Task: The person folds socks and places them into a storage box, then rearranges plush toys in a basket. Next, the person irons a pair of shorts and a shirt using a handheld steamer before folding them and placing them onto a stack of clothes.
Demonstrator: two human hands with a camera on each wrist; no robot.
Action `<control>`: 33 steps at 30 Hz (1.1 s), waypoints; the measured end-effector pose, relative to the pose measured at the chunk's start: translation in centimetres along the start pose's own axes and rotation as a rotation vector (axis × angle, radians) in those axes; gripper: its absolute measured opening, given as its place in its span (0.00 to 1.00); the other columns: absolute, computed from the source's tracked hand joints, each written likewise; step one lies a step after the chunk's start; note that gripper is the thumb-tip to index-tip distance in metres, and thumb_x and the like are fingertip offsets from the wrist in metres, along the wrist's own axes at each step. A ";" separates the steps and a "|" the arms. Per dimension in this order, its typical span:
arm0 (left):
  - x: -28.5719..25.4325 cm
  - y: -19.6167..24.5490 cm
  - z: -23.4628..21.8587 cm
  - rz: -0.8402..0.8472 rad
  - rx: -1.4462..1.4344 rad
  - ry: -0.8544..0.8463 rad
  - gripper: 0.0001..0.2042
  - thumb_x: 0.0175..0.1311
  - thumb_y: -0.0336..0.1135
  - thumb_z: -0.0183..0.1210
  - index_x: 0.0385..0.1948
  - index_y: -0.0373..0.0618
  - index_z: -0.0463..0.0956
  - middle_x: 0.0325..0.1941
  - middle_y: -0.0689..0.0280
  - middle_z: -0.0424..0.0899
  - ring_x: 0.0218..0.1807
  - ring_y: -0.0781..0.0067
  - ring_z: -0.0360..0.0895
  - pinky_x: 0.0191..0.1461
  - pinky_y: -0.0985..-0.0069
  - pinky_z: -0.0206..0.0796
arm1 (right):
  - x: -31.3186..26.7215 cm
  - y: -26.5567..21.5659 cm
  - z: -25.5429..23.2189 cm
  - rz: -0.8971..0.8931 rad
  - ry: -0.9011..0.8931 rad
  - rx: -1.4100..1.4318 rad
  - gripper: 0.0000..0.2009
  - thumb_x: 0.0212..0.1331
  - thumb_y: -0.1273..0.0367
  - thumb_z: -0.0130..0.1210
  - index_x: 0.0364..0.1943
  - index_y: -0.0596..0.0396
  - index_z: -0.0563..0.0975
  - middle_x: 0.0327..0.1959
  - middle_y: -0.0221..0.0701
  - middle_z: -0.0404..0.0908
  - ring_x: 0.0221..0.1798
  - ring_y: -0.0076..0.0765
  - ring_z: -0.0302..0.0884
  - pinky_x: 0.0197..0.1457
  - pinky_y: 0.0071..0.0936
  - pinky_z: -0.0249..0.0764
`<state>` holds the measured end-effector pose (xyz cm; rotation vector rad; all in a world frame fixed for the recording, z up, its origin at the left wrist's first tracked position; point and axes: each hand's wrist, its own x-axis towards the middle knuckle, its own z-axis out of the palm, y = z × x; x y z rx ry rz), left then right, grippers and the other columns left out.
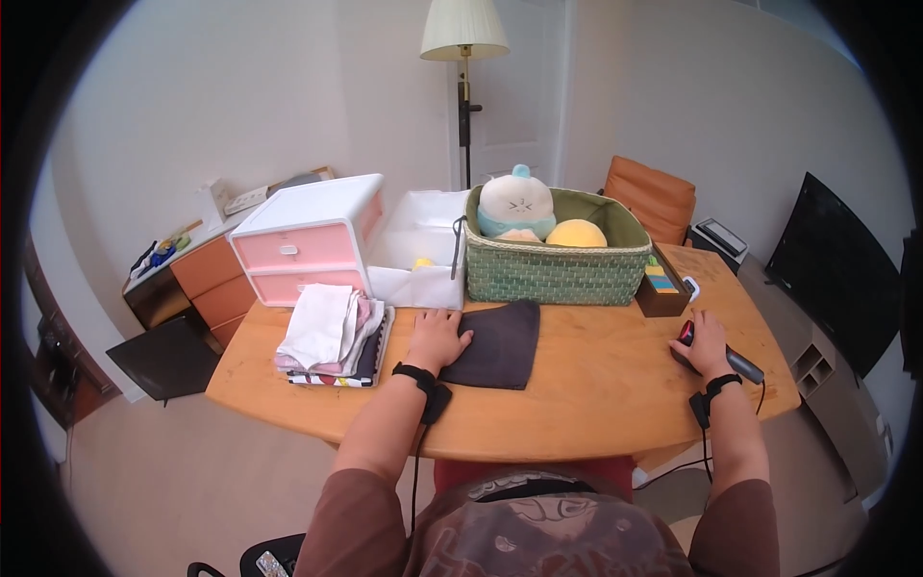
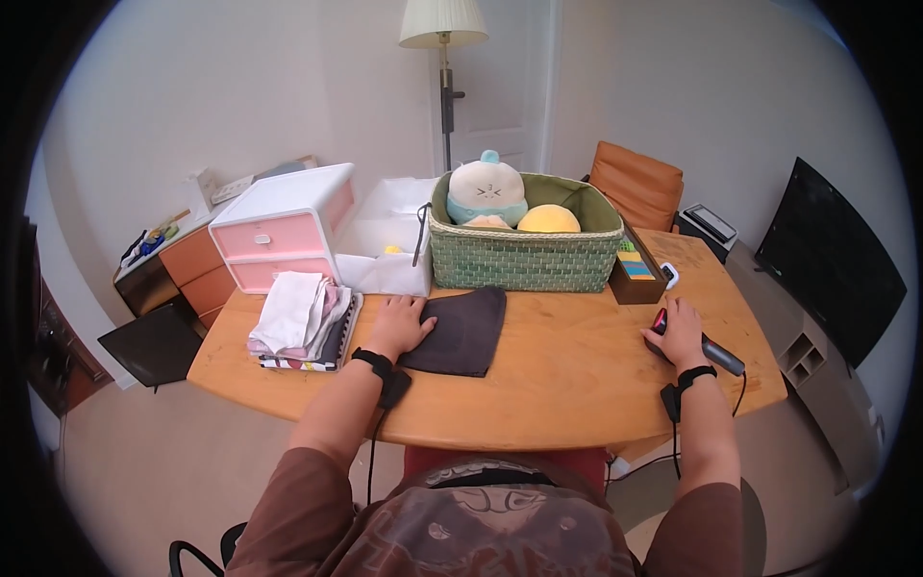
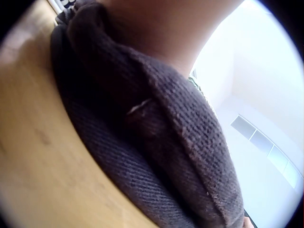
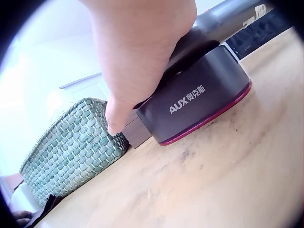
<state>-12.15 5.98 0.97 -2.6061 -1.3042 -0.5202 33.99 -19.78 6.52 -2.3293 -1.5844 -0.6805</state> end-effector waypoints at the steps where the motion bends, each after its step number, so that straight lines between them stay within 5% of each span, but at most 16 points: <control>1: 0.0 -0.1 0.1 -0.003 0.004 0.004 0.26 0.64 0.57 0.54 0.55 0.48 0.76 0.54 0.56 0.78 0.60 0.56 0.71 0.64 0.59 0.58 | 0.0 -0.5 -0.3 -0.002 0.005 0.003 0.39 0.42 0.52 0.72 0.57 0.58 0.69 0.48 0.41 0.72 0.55 0.50 0.69 0.59 0.42 0.65; 6: -0.6 -0.9 0.1 0.001 -0.003 0.041 0.26 0.65 0.57 0.52 0.55 0.48 0.75 0.50 0.58 0.80 0.58 0.57 0.74 0.63 0.60 0.60 | -0.1 -2.3 -0.3 -0.191 0.250 0.053 0.41 0.38 0.59 0.74 0.59 0.58 0.67 0.58 0.46 0.66 0.62 0.55 0.62 0.66 0.47 0.60; 13: -2.0 -4.0 -0.9 -0.039 0.013 -0.031 0.24 0.65 0.57 0.52 0.53 0.49 0.76 0.50 0.56 0.80 0.56 0.54 0.74 0.62 0.57 0.59 | -0.2 -5.2 0.8 -0.256 0.256 0.147 0.40 0.40 0.59 0.73 0.60 0.58 0.67 0.64 0.48 0.62 0.67 0.58 0.57 0.72 0.51 0.54; 24: -4.7 -8.4 -1.7 -0.028 0.064 0.012 0.24 0.66 0.56 0.52 0.54 0.49 0.74 0.48 0.58 0.79 0.57 0.56 0.73 0.62 0.59 0.60 | -1.9 -9.9 5.0 -0.282 0.002 0.270 0.36 0.46 0.52 0.69 0.57 0.58 0.71 0.65 0.50 0.62 0.68 0.61 0.57 0.72 0.51 0.55; 29: -6.3 -12.0 -2.7 -0.013 0.086 0.010 0.24 0.66 0.56 0.52 0.54 0.50 0.74 0.48 0.57 0.79 0.57 0.54 0.73 0.63 0.58 0.59 | -2.3 -9.9 6.0 -0.076 -0.230 0.489 0.38 0.52 0.48 0.65 0.61 0.60 0.69 0.68 0.51 0.62 0.71 0.58 0.57 0.74 0.44 0.54; 33: -7.2 -14.7 -3.3 -0.016 0.120 -0.018 0.24 0.66 0.56 0.52 0.54 0.50 0.74 0.47 0.57 0.79 0.57 0.54 0.73 0.62 0.59 0.61 | -2.4 -9.7 6.5 -0.045 -0.247 0.490 0.38 0.53 0.47 0.64 0.61 0.59 0.70 0.69 0.49 0.62 0.72 0.55 0.57 0.74 0.43 0.54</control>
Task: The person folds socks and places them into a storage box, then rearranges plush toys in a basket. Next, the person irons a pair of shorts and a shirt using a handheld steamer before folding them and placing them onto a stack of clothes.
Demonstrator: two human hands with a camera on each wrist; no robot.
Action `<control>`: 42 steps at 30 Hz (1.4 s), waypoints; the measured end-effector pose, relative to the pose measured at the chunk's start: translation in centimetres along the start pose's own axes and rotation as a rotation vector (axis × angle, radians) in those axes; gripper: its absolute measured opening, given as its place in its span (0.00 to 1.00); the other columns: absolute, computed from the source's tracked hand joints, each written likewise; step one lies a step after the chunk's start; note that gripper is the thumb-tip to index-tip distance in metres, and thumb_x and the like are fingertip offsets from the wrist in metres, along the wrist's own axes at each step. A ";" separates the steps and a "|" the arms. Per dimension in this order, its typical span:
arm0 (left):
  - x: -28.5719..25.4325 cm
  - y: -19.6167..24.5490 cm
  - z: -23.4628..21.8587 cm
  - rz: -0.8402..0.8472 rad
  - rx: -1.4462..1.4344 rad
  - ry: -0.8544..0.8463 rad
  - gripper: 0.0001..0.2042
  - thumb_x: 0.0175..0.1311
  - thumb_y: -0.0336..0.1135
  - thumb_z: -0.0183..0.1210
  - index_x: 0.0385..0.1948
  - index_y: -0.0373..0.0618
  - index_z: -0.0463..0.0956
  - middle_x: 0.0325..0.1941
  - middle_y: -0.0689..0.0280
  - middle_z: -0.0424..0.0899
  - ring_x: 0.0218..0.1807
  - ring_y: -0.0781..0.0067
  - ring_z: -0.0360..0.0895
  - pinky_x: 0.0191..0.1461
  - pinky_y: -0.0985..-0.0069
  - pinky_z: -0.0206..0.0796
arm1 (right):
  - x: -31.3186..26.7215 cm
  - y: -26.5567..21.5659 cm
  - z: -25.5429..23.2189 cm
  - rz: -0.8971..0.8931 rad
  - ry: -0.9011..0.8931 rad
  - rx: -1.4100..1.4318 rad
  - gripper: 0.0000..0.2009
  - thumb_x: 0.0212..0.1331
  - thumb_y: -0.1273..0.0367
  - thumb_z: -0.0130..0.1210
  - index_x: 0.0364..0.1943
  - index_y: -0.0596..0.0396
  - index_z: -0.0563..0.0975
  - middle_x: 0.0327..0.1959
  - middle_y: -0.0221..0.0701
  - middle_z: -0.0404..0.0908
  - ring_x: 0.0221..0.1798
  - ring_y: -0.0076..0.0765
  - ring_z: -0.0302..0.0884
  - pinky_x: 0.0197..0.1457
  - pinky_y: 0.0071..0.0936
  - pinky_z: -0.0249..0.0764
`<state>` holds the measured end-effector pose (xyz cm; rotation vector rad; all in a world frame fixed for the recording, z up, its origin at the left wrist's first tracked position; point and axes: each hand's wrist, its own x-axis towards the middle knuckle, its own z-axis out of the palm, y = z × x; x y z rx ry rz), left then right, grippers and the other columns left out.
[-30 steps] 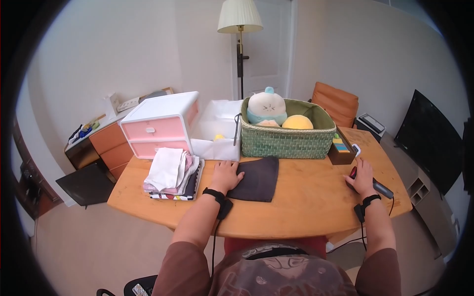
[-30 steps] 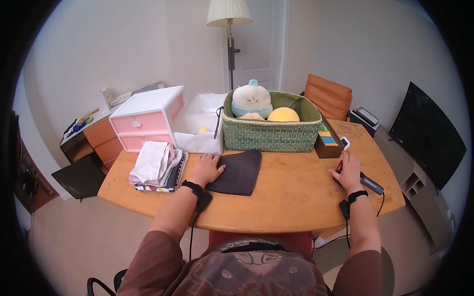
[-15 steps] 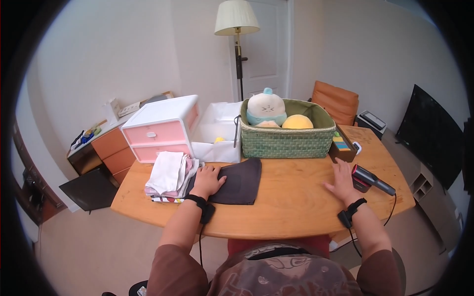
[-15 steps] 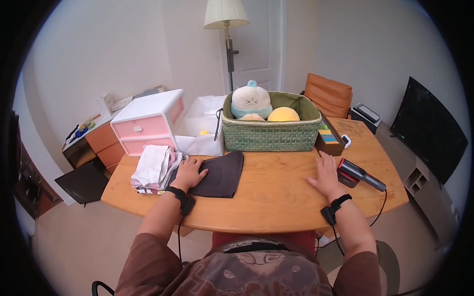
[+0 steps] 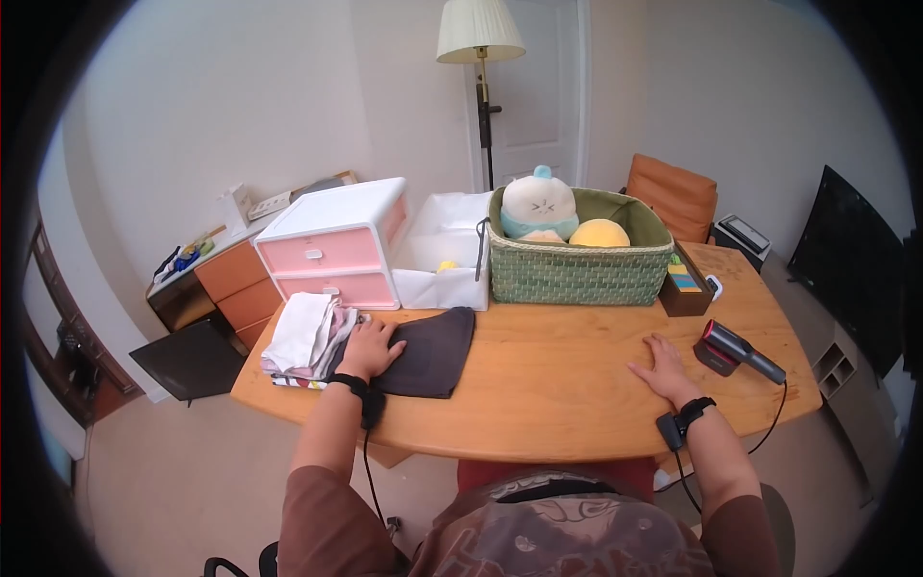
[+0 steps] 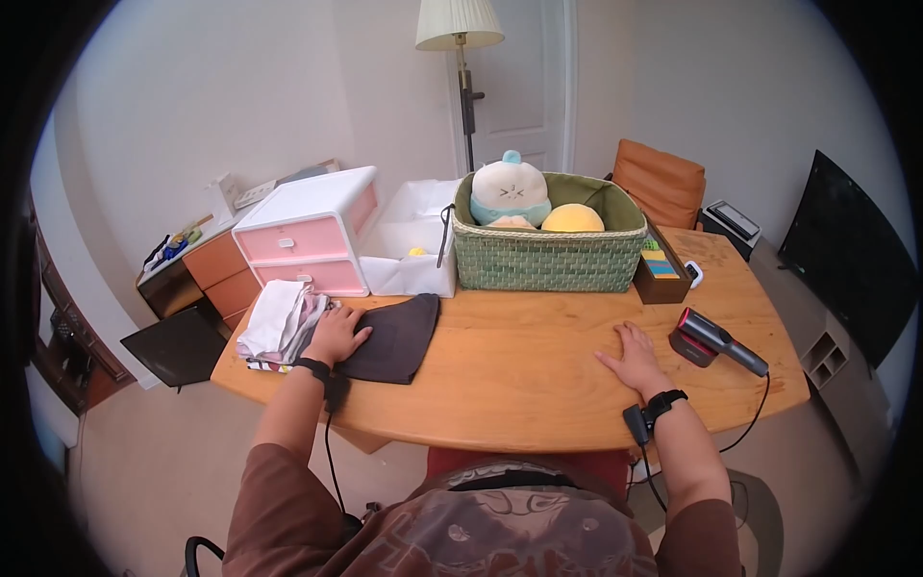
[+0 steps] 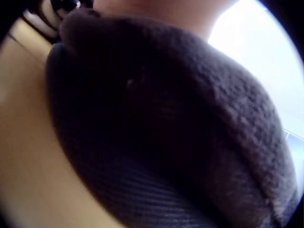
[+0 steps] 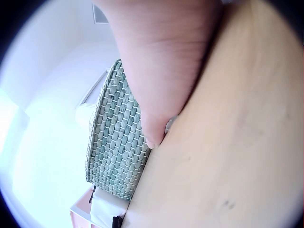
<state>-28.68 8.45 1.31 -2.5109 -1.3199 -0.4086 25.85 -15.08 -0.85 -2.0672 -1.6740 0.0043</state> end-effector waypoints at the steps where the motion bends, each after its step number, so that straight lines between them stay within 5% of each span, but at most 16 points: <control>1: -0.2 -0.7 0.0 -0.001 0.010 0.001 0.23 0.66 0.55 0.52 0.53 0.49 0.75 0.47 0.58 0.78 0.55 0.54 0.73 0.61 0.59 0.62 | 0.0 0.0 0.0 0.003 0.010 0.005 0.37 0.53 0.48 0.64 0.61 0.59 0.70 0.69 0.48 0.63 0.72 0.54 0.57 0.74 0.43 0.54; 12: -0.6 -1.8 -2.0 0.033 0.030 0.046 0.22 0.62 0.49 0.58 0.53 0.48 0.74 0.52 0.57 0.77 0.56 0.54 0.73 0.63 0.58 0.60 | -0.1 -0.4 -0.1 0.003 0.077 0.051 0.32 0.53 0.51 0.66 0.57 0.59 0.74 0.65 0.47 0.69 0.68 0.54 0.63 0.72 0.42 0.58; 16: -0.8 -3.0 -4.3 -0.102 -0.033 0.283 0.22 0.63 0.46 0.59 0.54 0.44 0.75 0.58 0.53 0.75 0.60 0.48 0.70 0.65 0.55 0.59 | -0.3 -0.3 0.0 0.006 0.096 0.052 0.32 0.53 0.51 0.66 0.56 0.60 0.74 0.65 0.47 0.69 0.68 0.53 0.63 0.72 0.42 0.58; 18: -1.0 -5.6 -6.2 -0.363 -0.025 0.426 0.20 0.60 0.45 0.60 0.50 0.43 0.76 0.54 0.49 0.76 0.58 0.45 0.71 0.62 0.53 0.62 | -0.3 -0.3 -0.1 0.003 0.095 0.044 0.32 0.53 0.51 0.66 0.56 0.60 0.74 0.65 0.47 0.69 0.68 0.53 0.64 0.72 0.42 0.58; 22: -3.8 -10.0 -6.3 -0.542 0.121 0.405 0.26 0.56 0.50 0.63 0.51 0.41 0.75 0.56 0.47 0.75 0.60 0.45 0.71 0.63 0.52 0.61 | -0.4 -0.6 -0.2 0.008 0.093 0.060 0.31 0.53 0.52 0.65 0.56 0.60 0.75 0.64 0.48 0.70 0.68 0.53 0.64 0.72 0.42 0.58; 24: -5.1 -9.6 -6.9 -0.763 0.088 -0.113 0.29 0.56 0.54 0.63 0.52 0.41 0.74 0.57 0.47 0.75 0.60 0.44 0.71 0.63 0.51 0.61 | -0.4 -0.6 -0.2 0.010 0.099 0.068 0.31 0.53 0.52 0.65 0.55 0.60 0.75 0.64 0.48 0.70 0.68 0.53 0.64 0.72 0.42 0.58; 30: -5.5 -12.1 -4.7 -0.767 -0.012 -0.018 0.26 0.63 0.55 0.55 0.48 0.38 0.76 0.54 0.45 0.78 0.59 0.44 0.74 0.61 0.52 0.64 | -0.6 -0.8 -0.3 -0.006 0.128 0.083 0.30 0.53 0.53 0.66 0.54 0.60 0.75 0.63 0.47 0.71 0.67 0.54 0.65 0.71 0.42 0.59; 32: -5.9 -13.7 -3.6 -0.671 -0.109 0.138 0.23 0.67 0.51 0.50 0.45 0.36 0.78 0.47 0.42 0.81 0.53 0.41 0.77 0.56 0.53 0.67 | -0.6 -0.9 -0.3 -0.005 0.126 0.072 0.29 0.53 0.54 0.66 0.54 0.59 0.75 0.63 0.47 0.71 0.67 0.54 0.65 0.71 0.42 0.60; 36: -6.0 -15.1 -3.6 -0.716 -0.281 0.136 0.22 0.69 0.47 0.47 0.45 0.33 0.78 0.43 0.41 0.81 0.48 0.39 0.79 0.53 0.55 0.69 | -0.6 -0.8 -0.3 -0.010 0.135 0.079 0.29 0.53 0.54 0.66 0.54 0.60 0.75 0.63 0.47 0.71 0.67 0.54 0.65 0.70 0.42 0.60; 38: -6.3 -18.7 -1.5 -0.707 -0.528 0.341 0.22 0.70 0.44 0.45 0.49 0.32 0.76 0.48 0.42 0.82 0.48 0.44 0.80 0.51 0.59 0.69 | -0.6 -0.8 -0.3 -0.011 0.125 0.085 0.29 0.53 0.54 0.65 0.54 0.59 0.75 0.63 0.47 0.71 0.67 0.54 0.64 0.71 0.42 0.60; 42: -6.1 -19.3 -4.4 -0.852 -1.033 0.450 0.22 0.75 0.44 0.41 0.55 0.35 0.73 0.53 0.50 0.81 0.52 0.55 0.81 0.53 0.63 0.72 | -0.6 -0.8 -0.4 -0.001 0.121 0.076 0.29 0.54 0.54 0.65 0.54 0.59 0.75 0.63 0.48 0.70 0.68 0.55 0.64 0.71 0.42 0.59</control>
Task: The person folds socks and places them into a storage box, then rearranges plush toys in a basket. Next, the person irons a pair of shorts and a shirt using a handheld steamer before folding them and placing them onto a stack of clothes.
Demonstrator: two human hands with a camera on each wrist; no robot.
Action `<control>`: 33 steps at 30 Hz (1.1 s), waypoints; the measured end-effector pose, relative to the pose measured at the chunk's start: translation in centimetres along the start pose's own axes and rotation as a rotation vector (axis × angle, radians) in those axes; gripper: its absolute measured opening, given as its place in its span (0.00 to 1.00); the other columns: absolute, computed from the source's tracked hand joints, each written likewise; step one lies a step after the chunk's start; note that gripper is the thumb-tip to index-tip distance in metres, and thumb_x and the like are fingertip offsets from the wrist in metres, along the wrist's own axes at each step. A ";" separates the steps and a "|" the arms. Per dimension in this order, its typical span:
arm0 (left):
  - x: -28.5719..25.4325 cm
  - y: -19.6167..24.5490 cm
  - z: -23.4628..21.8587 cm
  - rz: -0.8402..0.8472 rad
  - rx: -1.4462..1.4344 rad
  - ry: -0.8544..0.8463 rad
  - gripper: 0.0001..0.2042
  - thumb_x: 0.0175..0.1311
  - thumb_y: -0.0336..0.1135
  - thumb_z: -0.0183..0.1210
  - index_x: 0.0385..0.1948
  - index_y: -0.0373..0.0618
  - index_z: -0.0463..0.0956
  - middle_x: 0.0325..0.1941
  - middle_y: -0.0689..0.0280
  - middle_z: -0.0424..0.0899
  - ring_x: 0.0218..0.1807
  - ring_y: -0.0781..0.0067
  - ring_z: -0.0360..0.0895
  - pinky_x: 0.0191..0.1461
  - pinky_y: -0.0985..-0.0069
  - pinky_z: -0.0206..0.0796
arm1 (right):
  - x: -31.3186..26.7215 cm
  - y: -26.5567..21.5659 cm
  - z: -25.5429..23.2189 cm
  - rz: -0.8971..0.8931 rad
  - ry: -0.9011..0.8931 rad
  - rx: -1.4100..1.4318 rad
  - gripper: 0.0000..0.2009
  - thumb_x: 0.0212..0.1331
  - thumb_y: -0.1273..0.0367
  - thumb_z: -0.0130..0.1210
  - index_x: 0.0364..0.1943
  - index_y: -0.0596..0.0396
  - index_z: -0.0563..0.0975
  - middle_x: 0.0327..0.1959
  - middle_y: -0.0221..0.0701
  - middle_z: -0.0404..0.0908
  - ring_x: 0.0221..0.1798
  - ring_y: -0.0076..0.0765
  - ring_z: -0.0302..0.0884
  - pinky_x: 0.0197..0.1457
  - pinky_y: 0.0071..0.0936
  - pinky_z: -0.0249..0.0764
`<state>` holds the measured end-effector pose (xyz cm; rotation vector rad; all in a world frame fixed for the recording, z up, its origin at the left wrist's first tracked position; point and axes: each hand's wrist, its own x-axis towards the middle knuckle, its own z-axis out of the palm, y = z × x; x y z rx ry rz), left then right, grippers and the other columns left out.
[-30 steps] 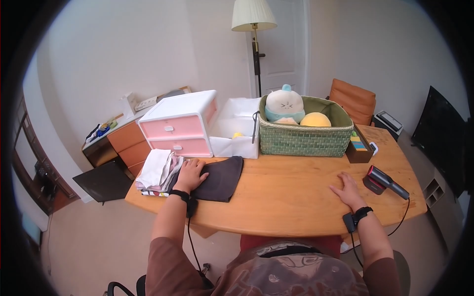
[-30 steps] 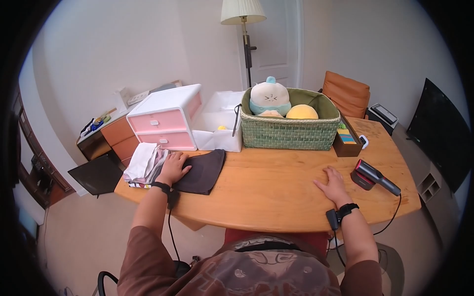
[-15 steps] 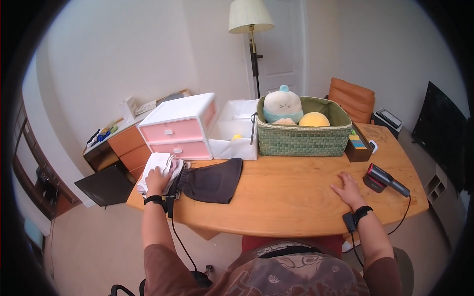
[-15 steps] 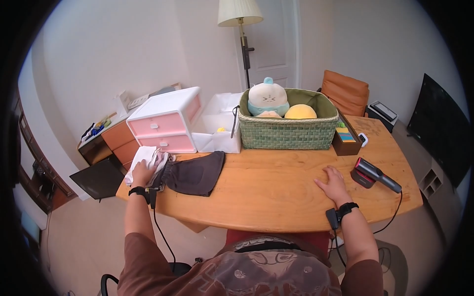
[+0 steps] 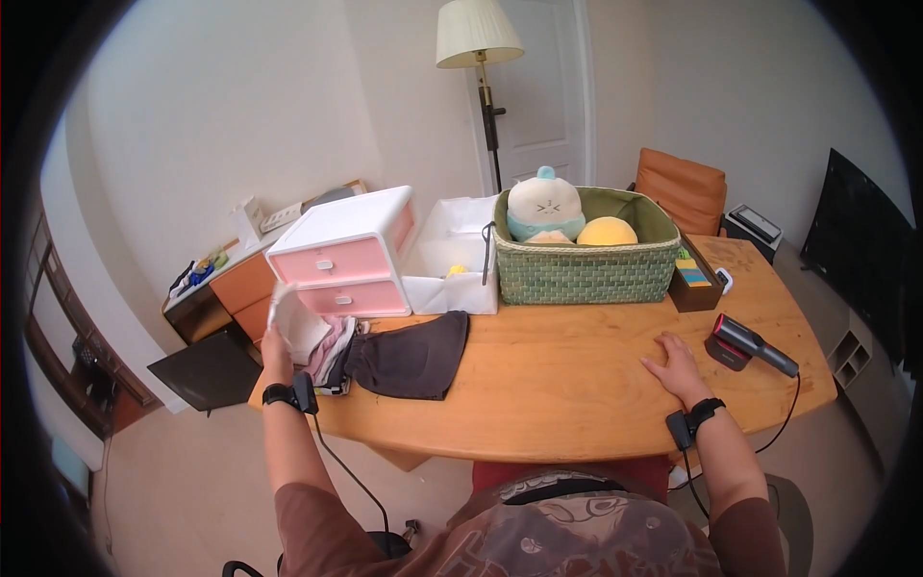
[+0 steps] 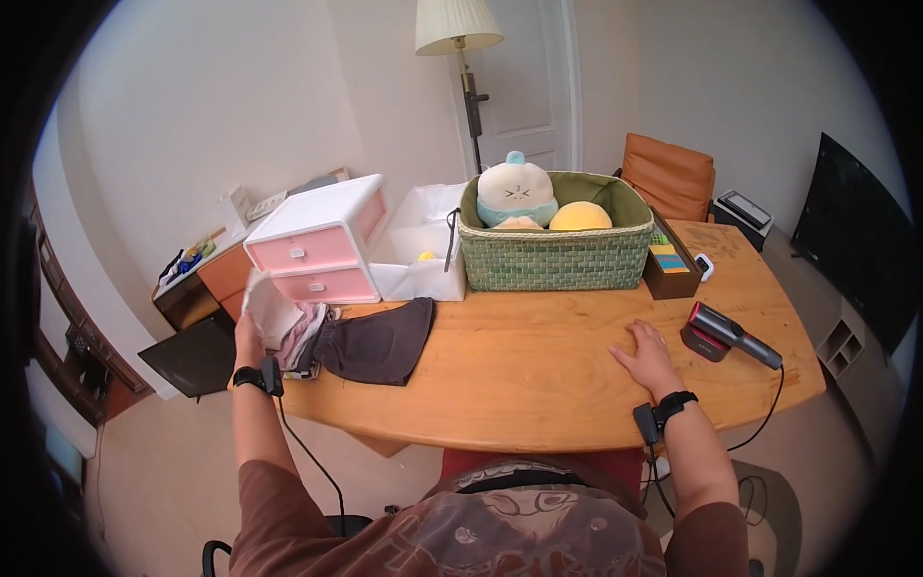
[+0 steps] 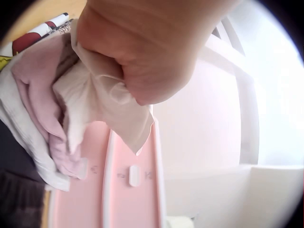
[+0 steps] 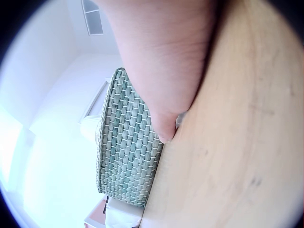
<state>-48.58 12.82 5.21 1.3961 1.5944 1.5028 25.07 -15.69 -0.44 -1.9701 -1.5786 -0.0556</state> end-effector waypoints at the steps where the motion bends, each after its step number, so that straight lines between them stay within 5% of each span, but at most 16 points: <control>1: -2.0 3.6 0.4 -0.033 -0.299 0.050 0.22 0.76 0.45 0.39 0.59 0.38 0.71 0.57 0.54 0.79 0.55 0.58 0.80 0.56 0.64 0.72 | 0.0 0.1 0.0 -0.001 -0.004 -0.001 0.29 0.54 0.54 0.65 0.54 0.59 0.75 0.64 0.48 0.70 0.68 0.55 0.64 0.72 0.42 0.59; 2: -3.0 5.8 0.6 -0.066 -0.598 0.100 0.23 0.78 0.46 0.38 0.62 0.40 0.68 0.60 0.57 0.78 0.58 0.61 0.78 0.59 0.65 0.72 | 0.0 0.2 0.1 -0.002 -0.009 -0.001 0.29 0.54 0.54 0.65 0.55 0.59 0.75 0.64 0.48 0.70 0.68 0.55 0.63 0.72 0.42 0.58; 3: -2.6 6.8 0.0 -0.074 -0.674 0.019 0.24 0.78 0.48 0.38 0.65 0.41 0.64 0.64 0.57 0.74 0.62 0.58 0.75 0.66 0.62 0.68 | 0.0 0.4 0.3 -0.002 -0.009 0.000 0.29 0.54 0.54 0.65 0.55 0.59 0.75 0.64 0.48 0.70 0.68 0.55 0.63 0.72 0.42 0.58; 7: -6.6 15.3 1.4 -0.104 -0.939 -0.203 0.24 0.77 0.49 0.40 0.65 0.42 0.64 0.64 0.58 0.75 0.62 0.58 0.75 0.65 0.59 0.69 | 0.6 1.2 0.8 -0.003 -0.016 0.008 0.29 0.54 0.55 0.66 0.55 0.59 0.74 0.64 0.48 0.70 0.68 0.55 0.64 0.71 0.42 0.60; 14: -12.8 24.4 8.8 0.080 -1.134 -0.696 0.23 0.76 0.49 0.43 0.62 0.40 0.66 0.60 0.57 0.78 0.59 0.59 0.77 0.64 0.58 0.70 | 1.5 -3.1 -1.0 0.101 -0.158 0.395 0.33 0.56 0.58 0.66 0.63 0.60 0.68 0.66 0.49 0.67 0.69 0.51 0.64 0.71 0.37 0.62; 18: -18.6 28.5 14.9 -0.035 -1.161 -0.722 0.24 0.74 0.48 0.48 0.62 0.39 0.67 0.59 0.58 0.79 0.58 0.62 0.78 0.63 0.63 0.70 | 1.4 -7.1 -1.0 -0.063 -0.179 0.501 0.37 0.60 0.57 0.63 0.69 0.58 0.59 0.67 0.48 0.64 0.69 0.47 0.64 0.70 0.36 0.63; 19: -19.7 28.7 16.4 -0.039 -1.157 -0.748 0.24 0.74 0.48 0.48 0.62 0.39 0.67 0.59 0.58 0.79 0.58 0.62 0.78 0.63 0.63 0.70 | 1.3 -7.8 -0.9 -0.149 -0.172 0.586 0.36 0.63 0.57 0.60 0.70 0.57 0.58 0.68 0.47 0.64 0.69 0.44 0.65 0.69 0.36 0.65; 23: -21.8 27.1 21.7 -0.211 -1.140 -0.909 0.23 0.73 0.47 0.50 0.61 0.40 0.68 0.59 0.59 0.80 0.58 0.62 0.79 0.63 0.63 0.70 | 1.1 -7.9 -0.5 0.005 -0.264 1.002 0.33 0.67 0.57 0.56 0.71 0.53 0.56 0.67 0.42 0.66 0.66 0.38 0.69 0.64 0.35 0.69; 25: -21.0 24.4 24.6 -0.274 -1.090 -0.939 0.23 0.73 0.46 0.49 0.61 0.40 0.69 0.58 0.59 0.80 0.57 0.62 0.79 0.63 0.62 0.70 | 1.8 -6.3 1.2 0.262 -0.411 1.550 0.32 0.68 0.58 0.55 0.71 0.49 0.56 0.65 0.38 0.69 0.61 0.34 0.74 0.57 0.35 0.75; 27: -19.5 21.0 27.3 -0.388 -0.841 -1.007 0.24 0.74 0.45 0.49 0.65 0.41 0.65 0.62 0.58 0.77 0.59 0.60 0.78 0.63 0.61 0.69 | 0.9 -7.1 -0.3 0.341 -0.443 1.453 0.32 0.67 0.58 0.56 0.71 0.49 0.56 0.63 0.37 0.71 0.59 0.35 0.75 0.55 0.38 0.77; 30: -22.6 19.9 28.1 -0.102 -0.375 -0.680 0.25 0.72 0.43 0.51 0.69 0.48 0.61 0.68 0.55 0.68 0.69 0.61 0.65 0.69 0.68 0.58 | 0.1 -6.8 0.2 0.483 -0.443 1.233 0.33 0.65 0.59 0.59 0.69 0.53 0.58 0.57 0.36 0.76 0.54 0.35 0.78 0.48 0.43 0.80; 33: -24.7 18.8 28.8 0.092 -0.265 -0.916 0.28 0.72 0.44 0.53 0.70 0.46 0.58 0.69 0.55 0.66 0.67 0.62 0.66 0.69 0.70 0.56 | -0.5 -7.5 0.7 0.463 -0.413 1.196 0.32 0.65 0.57 0.58 0.67 0.54 0.60 0.52 0.37 0.78 0.46 0.36 0.81 0.44 0.41 0.81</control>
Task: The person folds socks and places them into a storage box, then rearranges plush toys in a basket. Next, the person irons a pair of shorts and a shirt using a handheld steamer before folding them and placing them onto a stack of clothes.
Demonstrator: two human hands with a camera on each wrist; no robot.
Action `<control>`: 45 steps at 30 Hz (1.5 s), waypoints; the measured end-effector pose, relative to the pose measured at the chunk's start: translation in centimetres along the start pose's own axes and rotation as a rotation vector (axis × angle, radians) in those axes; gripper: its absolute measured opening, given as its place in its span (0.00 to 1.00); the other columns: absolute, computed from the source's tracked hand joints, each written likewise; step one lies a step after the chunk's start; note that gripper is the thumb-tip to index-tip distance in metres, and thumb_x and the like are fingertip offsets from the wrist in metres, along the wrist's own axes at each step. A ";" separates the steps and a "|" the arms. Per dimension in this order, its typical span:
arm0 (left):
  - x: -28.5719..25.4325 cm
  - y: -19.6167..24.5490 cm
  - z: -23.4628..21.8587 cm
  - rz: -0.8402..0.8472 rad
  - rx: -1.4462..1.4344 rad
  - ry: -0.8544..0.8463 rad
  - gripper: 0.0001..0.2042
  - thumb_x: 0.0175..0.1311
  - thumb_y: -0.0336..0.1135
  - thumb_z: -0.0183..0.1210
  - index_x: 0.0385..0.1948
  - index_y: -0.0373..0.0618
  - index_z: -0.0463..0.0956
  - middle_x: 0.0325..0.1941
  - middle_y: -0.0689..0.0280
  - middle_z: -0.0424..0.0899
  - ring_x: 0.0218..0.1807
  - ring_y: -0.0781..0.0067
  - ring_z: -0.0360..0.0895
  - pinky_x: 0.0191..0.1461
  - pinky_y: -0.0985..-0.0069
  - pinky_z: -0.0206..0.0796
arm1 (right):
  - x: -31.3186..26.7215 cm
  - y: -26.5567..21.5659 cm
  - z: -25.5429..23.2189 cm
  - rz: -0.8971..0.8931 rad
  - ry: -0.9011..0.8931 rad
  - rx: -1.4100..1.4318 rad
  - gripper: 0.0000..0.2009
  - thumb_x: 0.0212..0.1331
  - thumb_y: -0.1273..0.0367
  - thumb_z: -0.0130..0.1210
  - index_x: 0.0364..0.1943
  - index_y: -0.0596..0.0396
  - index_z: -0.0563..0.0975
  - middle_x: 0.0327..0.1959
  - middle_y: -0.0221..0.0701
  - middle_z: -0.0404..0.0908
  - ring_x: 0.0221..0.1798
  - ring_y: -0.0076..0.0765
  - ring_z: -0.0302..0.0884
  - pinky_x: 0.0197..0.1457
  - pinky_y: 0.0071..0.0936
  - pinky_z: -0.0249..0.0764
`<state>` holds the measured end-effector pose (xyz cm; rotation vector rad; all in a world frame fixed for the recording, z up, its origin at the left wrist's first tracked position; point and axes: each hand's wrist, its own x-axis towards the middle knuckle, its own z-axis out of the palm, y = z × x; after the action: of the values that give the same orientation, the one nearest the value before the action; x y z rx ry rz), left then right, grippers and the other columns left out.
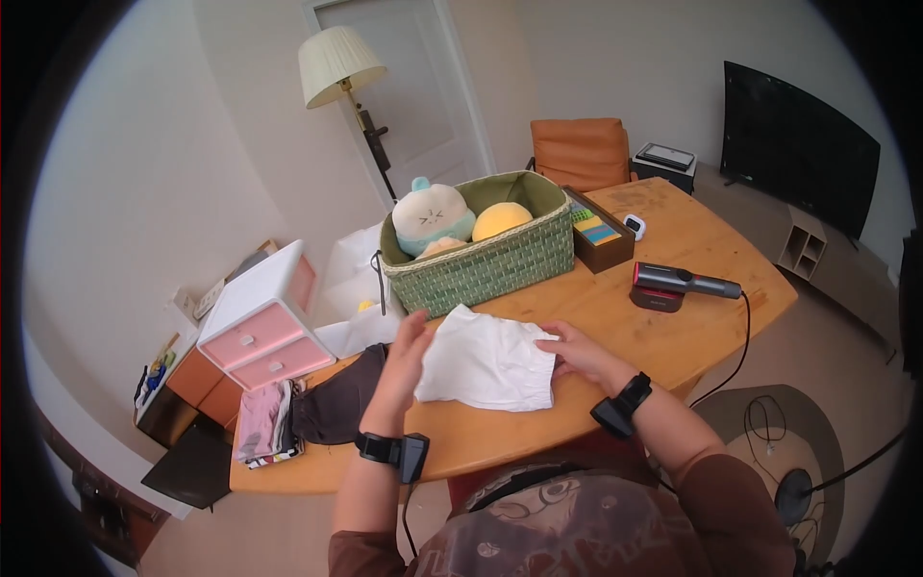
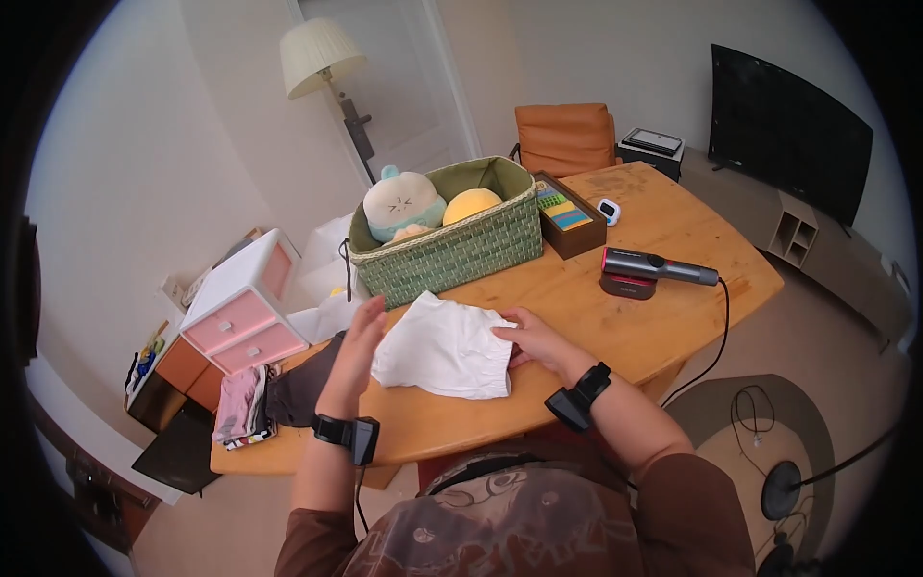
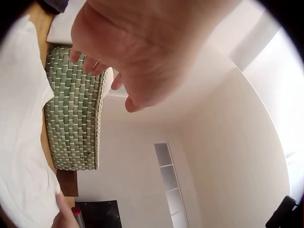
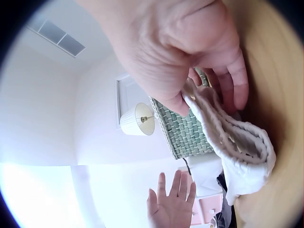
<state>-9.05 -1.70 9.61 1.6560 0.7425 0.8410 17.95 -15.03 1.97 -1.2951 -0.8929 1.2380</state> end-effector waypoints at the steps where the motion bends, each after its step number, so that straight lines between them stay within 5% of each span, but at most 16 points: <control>1: -0.2 -0.3 0.7 0.052 0.079 -0.125 0.29 0.71 0.44 0.54 0.70 0.45 0.57 0.69 0.55 0.65 0.65 0.63 0.67 0.69 0.70 0.56 | 0.0 0.0 0.4 0.002 -0.001 0.000 0.32 0.65 0.57 0.58 0.67 0.54 0.60 0.52 0.37 0.78 0.46 0.36 0.81 0.44 0.41 0.81; 7: -1.9 0.1 6.9 -0.063 0.214 -0.354 0.31 0.69 0.48 0.57 0.70 0.50 0.58 0.62 0.55 0.70 0.57 0.65 0.72 0.60 0.70 0.65 | -0.7 -0.6 2.5 -0.001 -0.235 0.176 0.26 0.72 0.49 0.42 0.63 0.52 0.67 0.47 0.35 0.80 0.43 0.34 0.81 0.44 0.34 0.80; 9: -1.1 -2.6 7.1 0.025 0.340 -0.335 0.33 0.66 0.49 0.60 0.69 0.47 0.59 0.58 0.55 0.73 0.52 0.67 0.75 0.54 0.73 0.69 | -1.0 -0.8 3.5 -0.003 -0.338 0.053 0.22 0.75 0.56 0.35 0.63 0.52 0.68 0.49 0.35 0.79 0.46 0.34 0.82 0.49 0.31 0.79; 11: -0.8 -3.3 7.1 0.345 0.504 -0.348 0.35 0.64 0.50 0.62 0.69 0.44 0.60 0.55 0.55 0.76 0.49 0.72 0.76 0.50 0.75 0.70 | -1.2 -0.9 3.4 0.022 -0.397 0.079 0.19 0.74 0.62 0.38 0.63 0.53 0.68 0.48 0.34 0.79 0.46 0.33 0.82 0.50 0.29 0.78; 13: -1.3 -1.7 6.7 0.210 0.449 -0.431 0.32 0.65 0.47 0.62 0.67 0.41 0.62 0.57 0.54 0.76 0.51 0.74 0.76 0.53 0.76 0.69 | -1.0 -0.3 3.3 0.011 -0.391 0.058 0.18 0.70 0.69 0.44 0.63 0.53 0.67 0.46 0.33 0.79 0.46 0.33 0.82 0.50 0.29 0.78; 15: -2.0 1.0 6.6 -0.202 0.312 -0.530 0.31 0.63 0.40 0.64 0.67 0.41 0.62 0.60 0.54 0.75 0.57 0.72 0.75 0.58 0.76 0.66 | -0.7 0.3 3.0 0.008 -0.371 0.052 0.18 0.69 0.69 0.45 0.62 0.52 0.68 0.45 0.32 0.79 0.44 0.32 0.82 0.49 0.29 0.78; 17: -2.0 -0.3 6.3 -0.148 0.210 -0.492 0.32 0.62 0.34 0.64 0.68 0.43 0.59 0.59 0.55 0.75 0.58 0.72 0.74 0.59 0.76 0.66 | -0.6 0.5 3.0 0.005 -0.352 0.044 0.18 0.69 0.68 0.46 0.62 0.51 0.68 0.44 0.31 0.79 0.43 0.31 0.82 0.49 0.28 0.78; 20: -2.2 -1.5 5.9 -0.035 0.064 -0.457 0.37 0.58 0.23 0.63 0.70 0.45 0.54 0.58 0.56 0.76 0.56 0.72 0.74 0.59 0.76 0.66 | -1.2 0.1 3.3 -0.154 -0.216 -0.148 0.23 0.64 0.69 0.54 0.64 0.50 0.66 0.48 0.35 0.76 0.50 0.35 0.79 0.53 0.32 0.76; 22: -2.2 -1.6 5.6 0.028 0.020 -0.456 0.39 0.56 0.19 0.61 0.71 0.46 0.51 0.57 0.57 0.76 0.54 0.72 0.74 0.58 0.76 0.66 | -1.9 -1.0 3.8 -0.625 -0.005 -0.624 0.33 0.56 0.64 0.64 0.66 0.49 0.65 0.58 0.41 0.71 0.60 0.43 0.73 0.63 0.41 0.69; 25: -2.6 -0.5 5.5 0.120 0.104 -0.448 0.42 0.54 0.19 0.60 0.72 0.48 0.48 0.56 0.54 0.75 0.54 0.65 0.74 0.59 0.73 0.66 | -2.6 -3.0 4.6 -0.793 -0.033 -0.845 0.40 0.49 0.59 0.69 0.68 0.48 0.63 0.67 0.45 0.61 0.68 0.51 0.64 0.72 0.47 0.57; 29: -4.7 5.0 6.3 0.236 0.237 -0.340 0.42 0.53 0.18 0.59 0.73 0.49 0.48 0.56 0.57 0.72 0.54 0.67 0.73 0.58 0.73 0.66 | -3.6 -5.6 6.5 -0.942 0.036 -0.984 0.40 0.45 0.58 0.70 0.65 0.49 0.65 0.64 0.46 0.68 0.64 0.52 0.69 0.75 0.47 0.49; 32: -5.5 6.2 6.3 0.302 0.297 -0.246 0.42 0.54 0.18 0.59 0.73 0.49 0.48 0.57 0.58 0.70 0.55 0.69 0.72 0.58 0.72 0.67 | -4.0 -7.5 7.0 -0.844 0.027 -1.037 0.28 0.47 0.59 0.69 0.54 0.49 0.75 0.47 0.43 0.81 0.52 0.51 0.78 0.67 0.44 0.63; 34: -5.6 6.4 6.1 0.361 0.319 -0.188 0.42 0.54 0.19 0.59 0.73 0.49 0.47 0.57 0.57 0.69 0.55 0.68 0.71 0.58 0.70 0.67 | -3.9 -8.3 6.9 -0.817 0.060 -0.992 0.15 0.49 0.61 0.67 0.39 0.50 0.80 0.31 0.39 0.83 0.38 0.51 0.81 0.48 0.42 0.74; 37: -5.5 6.5 5.6 0.606 0.466 0.003 0.42 0.52 0.21 0.60 0.72 0.45 0.50 0.58 0.54 0.70 0.54 0.59 0.72 0.59 0.66 0.66 | -5.1 -10.0 7.6 -0.865 0.186 -0.836 0.09 0.52 0.64 0.65 0.33 0.52 0.80 0.28 0.39 0.82 0.32 0.51 0.80 0.32 0.40 0.73; 43: -4.5 3.8 4.2 0.502 0.462 0.048 0.43 0.52 0.22 0.62 0.72 0.46 0.48 0.64 0.52 0.67 0.54 0.64 0.74 0.55 0.69 0.69 | -7.3 -13.1 7.9 -0.963 0.318 -0.748 0.07 0.53 0.69 0.64 0.33 0.54 0.79 0.27 0.40 0.80 0.31 0.50 0.79 0.31 0.36 0.72; 45: -4.9 4.1 3.8 0.229 0.452 -0.015 0.37 0.53 0.22 0.62 0.68 0.45 0.57 0.55 0.56 0.75 0.49 0.68 0.77 0.51 0.73 0.69 | -7.9 -13.4 7.7 -0.918 0.309 -0.692 0.06 0.54 0.71 0.64 0.33 0.56 0.79 0.26 0.39 0.81 0.29 0.43 0.80 0.32 0.31 0.72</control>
<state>-8.36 -8.62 12.20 2.1802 0.7810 0.8607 11.13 -19.38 17.37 -1.2793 -1.5099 -0.0085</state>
